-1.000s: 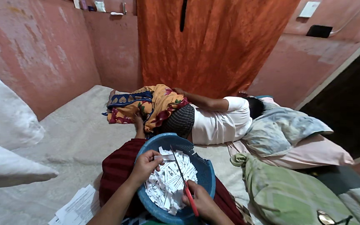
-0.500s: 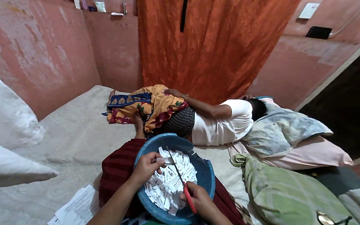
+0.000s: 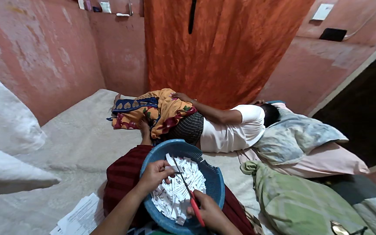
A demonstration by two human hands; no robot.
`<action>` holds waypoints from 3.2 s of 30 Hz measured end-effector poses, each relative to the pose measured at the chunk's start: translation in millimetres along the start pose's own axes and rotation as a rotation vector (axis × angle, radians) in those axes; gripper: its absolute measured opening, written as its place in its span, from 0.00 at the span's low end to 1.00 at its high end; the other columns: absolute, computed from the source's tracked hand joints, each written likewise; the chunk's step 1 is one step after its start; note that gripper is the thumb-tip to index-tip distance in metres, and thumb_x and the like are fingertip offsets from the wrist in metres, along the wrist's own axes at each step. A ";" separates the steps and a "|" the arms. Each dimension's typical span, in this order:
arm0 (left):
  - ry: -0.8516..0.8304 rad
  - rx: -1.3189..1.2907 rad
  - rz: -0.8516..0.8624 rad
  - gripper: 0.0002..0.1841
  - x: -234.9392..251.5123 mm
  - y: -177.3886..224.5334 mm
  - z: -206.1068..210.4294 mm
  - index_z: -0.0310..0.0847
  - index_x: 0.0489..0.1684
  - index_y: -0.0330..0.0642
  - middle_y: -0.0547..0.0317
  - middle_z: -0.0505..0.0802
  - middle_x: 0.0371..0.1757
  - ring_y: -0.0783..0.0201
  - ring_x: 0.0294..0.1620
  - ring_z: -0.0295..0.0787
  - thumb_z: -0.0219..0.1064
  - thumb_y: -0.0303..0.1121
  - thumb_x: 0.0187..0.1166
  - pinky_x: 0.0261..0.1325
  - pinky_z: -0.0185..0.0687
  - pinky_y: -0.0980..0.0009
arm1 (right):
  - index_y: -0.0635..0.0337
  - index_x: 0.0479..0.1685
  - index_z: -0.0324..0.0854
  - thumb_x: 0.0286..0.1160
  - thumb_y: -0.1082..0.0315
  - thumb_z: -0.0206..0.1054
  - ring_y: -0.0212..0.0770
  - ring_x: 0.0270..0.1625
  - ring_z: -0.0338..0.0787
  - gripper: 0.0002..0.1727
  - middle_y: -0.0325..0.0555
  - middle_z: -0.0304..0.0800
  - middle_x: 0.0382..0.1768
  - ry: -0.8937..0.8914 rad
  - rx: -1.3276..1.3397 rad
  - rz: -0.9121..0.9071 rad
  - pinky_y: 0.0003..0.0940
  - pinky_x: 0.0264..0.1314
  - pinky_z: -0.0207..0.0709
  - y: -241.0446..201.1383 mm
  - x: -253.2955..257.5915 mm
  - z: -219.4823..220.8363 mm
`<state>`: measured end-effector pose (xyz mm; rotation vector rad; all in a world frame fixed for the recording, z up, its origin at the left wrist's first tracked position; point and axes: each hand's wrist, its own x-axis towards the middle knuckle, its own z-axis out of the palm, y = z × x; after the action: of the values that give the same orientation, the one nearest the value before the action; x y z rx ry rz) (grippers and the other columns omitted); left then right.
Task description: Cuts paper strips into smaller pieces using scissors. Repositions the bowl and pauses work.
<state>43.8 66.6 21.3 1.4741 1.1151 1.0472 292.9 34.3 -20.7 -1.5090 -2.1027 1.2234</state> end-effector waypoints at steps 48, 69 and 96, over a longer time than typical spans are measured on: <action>-0.018 0.094 0.013 0.13 0.8 -2.5 -0.4 0.83 0.44 0.35 0.65 0.94 0.29 0.80 0.18 0.79 0.52 0.31 0.92 0.25 0.74 0.82 | 0.61 0.50 0.80 0.59 0.34 0.73 0.44 0.36 0.84 0.37 0.45 0.83 0.32 -0.043 0.008 0.024 0.50 0.42 0.79 0.4 1.7 -1.0; -0.057 0.196 -0.019 0.15 1.1 -0.9 1.2 0.82 0.40 0.36 0.63 0.96 0.33 0.78 0.19 0.82 0.53 0.34 0.93 0.27 0.77 0.79 | 0.65 0.45 0.82 0.73 0.42 0.71 0.48 0.37 0.85 0.30 0.51 0.84 0.31 0.006 -0.063 0.019 0.52 0.45 0.78 -5.4 0.2 1.0; -0.311 1.084 -0.337 0.18 33.4 -6.5 13.6 0.83 0.64 0.33 0.32 0.85 0.66 0.35 0.69 0.83 0.58 0.37 0.89 0.70 0.77 0.38 | 0.64 0.54 0.78 0.70 0.43 0.71 0.42 0.37 0.84 0.31 0.47 0.82 0.35 0.032 0.143 -0.001 0.44 0.44 0.79 -9.6 2.4 5.8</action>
<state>63.1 97.2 15.3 2.0441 1.7229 -0.1176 282.1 32.8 -17.4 -1.4554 -1.9508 1.3100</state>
